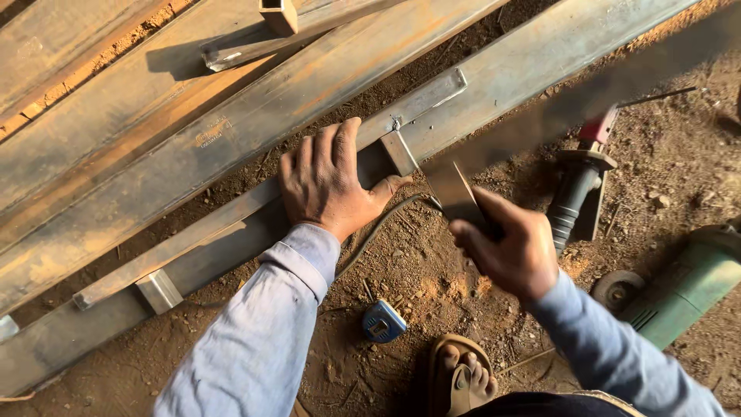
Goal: The person aligns small metal brackets onto a long metal frame and welds them in place using a handheld welding tool. They repeatedly position, weld, and reposition the brackets along the frame, occasionally using a tape measure to check spacing.
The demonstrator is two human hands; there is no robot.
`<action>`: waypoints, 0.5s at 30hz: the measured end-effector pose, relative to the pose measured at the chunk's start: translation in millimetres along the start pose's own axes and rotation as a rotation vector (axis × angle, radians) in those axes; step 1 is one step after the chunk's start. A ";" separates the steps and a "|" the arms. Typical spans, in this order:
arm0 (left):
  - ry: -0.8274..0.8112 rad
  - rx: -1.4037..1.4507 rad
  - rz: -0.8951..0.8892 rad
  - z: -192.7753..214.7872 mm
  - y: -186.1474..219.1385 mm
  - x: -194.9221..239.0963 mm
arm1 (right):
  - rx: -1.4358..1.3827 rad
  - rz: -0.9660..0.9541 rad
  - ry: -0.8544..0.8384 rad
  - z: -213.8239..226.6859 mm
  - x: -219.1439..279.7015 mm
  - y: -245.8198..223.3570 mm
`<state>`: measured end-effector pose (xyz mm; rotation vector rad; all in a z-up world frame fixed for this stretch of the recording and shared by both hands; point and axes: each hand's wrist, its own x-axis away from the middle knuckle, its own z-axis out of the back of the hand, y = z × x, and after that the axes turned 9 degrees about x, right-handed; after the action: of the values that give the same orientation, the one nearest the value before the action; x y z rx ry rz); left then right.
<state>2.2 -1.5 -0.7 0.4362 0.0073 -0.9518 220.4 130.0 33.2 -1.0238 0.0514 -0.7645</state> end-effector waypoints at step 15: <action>0.007 -0.019 -0.038 9.8 -0.8 -3.2 | -0.373 -0.193 -0.210 -9.3 -55.5 -4.4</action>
<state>-2.1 -3.0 8.6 0.4227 0.0309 -0.9866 173.1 154.8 14.8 -1.4762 -0.0901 -0.8364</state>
